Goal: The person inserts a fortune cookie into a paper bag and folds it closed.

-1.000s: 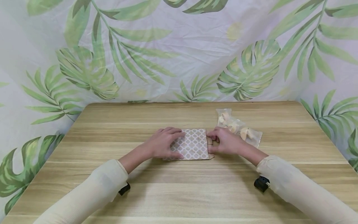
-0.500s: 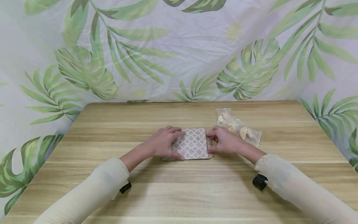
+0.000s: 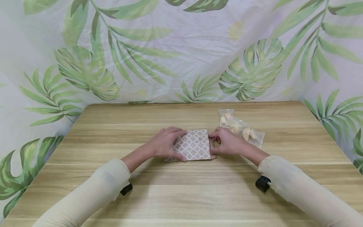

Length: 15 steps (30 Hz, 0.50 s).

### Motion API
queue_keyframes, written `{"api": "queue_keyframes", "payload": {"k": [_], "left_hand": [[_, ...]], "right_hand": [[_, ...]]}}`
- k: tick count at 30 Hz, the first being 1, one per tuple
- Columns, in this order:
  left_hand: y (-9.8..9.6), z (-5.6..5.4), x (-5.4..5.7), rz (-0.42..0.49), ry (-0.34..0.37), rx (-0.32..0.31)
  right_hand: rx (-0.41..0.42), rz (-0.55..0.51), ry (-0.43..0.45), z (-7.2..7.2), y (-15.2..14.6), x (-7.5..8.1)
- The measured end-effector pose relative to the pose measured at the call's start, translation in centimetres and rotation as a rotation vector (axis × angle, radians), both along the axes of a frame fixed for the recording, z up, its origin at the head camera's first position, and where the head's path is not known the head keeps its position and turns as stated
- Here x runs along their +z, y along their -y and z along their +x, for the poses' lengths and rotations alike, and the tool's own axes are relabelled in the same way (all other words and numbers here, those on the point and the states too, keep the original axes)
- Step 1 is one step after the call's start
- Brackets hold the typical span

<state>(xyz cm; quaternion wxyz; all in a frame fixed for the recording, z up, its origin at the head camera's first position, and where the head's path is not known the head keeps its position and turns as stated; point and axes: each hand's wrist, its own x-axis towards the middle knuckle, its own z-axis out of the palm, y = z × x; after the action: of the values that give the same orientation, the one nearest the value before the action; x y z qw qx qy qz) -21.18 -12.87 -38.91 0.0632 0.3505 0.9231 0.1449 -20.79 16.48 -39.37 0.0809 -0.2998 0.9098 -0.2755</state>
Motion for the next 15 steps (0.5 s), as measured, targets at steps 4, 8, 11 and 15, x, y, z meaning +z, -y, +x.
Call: {"api": "queue_keyframes", "payload": {"k": [4, 8, 11, 15], "left_hand": [[0.2, 0.01, -0.13, 0.04, 0.003, -0.001], [0.36, 0.14, -0.28, 0.064, 0.004, -0.007], [0.44, 0.25, -0.38, 0.063, 0.002, -0.016], [0.54, 0.3, -0.55, 0.064, -0.002, -0.021]], "right_hand": [[0.002, -0.001, -0.012, -0.12, -0.01, -0.08], [-0.002, -0.003, -0.012, -0.17, -0.01, -0.21], [-0.007, -0.005, -0.006, -0.14, 0.03, -0.22], [-0.013, -0.011, -0.003, -0.11, 0.04, -0.22]]}}
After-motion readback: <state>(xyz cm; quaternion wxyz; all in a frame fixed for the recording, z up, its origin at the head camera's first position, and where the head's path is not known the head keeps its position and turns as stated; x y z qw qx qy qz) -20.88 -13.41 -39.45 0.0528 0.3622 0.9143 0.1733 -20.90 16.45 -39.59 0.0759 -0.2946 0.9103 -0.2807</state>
